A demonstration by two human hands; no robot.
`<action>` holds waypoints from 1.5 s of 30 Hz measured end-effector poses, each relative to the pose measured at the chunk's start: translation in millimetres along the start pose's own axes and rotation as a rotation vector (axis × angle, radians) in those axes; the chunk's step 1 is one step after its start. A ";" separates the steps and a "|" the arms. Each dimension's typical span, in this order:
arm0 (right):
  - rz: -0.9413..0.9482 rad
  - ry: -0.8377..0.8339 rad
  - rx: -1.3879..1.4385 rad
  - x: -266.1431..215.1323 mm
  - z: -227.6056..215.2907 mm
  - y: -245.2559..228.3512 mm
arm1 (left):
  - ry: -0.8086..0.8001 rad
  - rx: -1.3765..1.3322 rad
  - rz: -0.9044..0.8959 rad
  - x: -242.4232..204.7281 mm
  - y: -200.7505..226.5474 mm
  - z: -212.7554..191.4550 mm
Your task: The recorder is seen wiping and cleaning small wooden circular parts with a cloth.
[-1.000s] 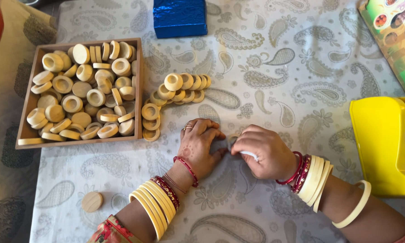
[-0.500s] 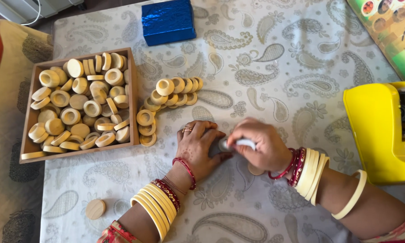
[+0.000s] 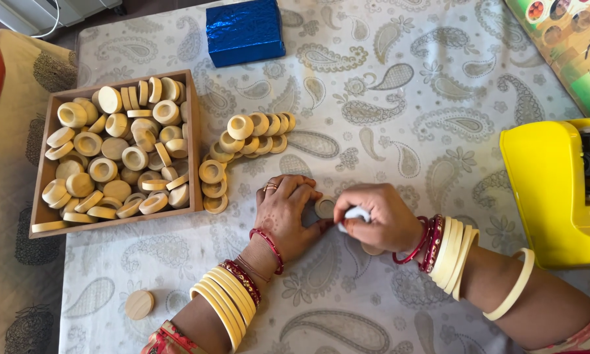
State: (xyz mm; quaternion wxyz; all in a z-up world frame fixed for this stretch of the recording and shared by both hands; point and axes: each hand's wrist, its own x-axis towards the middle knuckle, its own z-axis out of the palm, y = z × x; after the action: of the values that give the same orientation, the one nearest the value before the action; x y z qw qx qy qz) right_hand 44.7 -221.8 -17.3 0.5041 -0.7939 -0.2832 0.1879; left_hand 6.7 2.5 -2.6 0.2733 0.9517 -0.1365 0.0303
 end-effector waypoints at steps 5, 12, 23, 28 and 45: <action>-0.446 0.272 -0.162 12.2 -3.5 -15.1 | -0.002 -0.017 0.004 1.8 1.7 -2.7; -0.305 0.072 -0.191 7.2 0.4 -9.0 | 0.095 -0.005 0.063 -0.9 -0.8 1.2; 0.064 0.325 0.300 34.0 -16.5 13.3 | 0.153 0.130 0.095 1.1 -8.0 -3.4; 0.110 0.366 0.494 36.3 -22.6 16.5 | 0.281 0.353 0.122 25.1 11.2 -16.0; 0.059 0.271 0.244 43.9 -30.1 19.9 | -0.322 0.714 -0.488 188.5 -0.9 -57.1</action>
State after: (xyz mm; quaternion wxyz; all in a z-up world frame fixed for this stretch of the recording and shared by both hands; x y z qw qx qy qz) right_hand 101.1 -221.3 -23.3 0.6246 -0.7528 -0.1642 0.1268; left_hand 189.1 -12.4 70.4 -0.0972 0.9832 0.0700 -0.1379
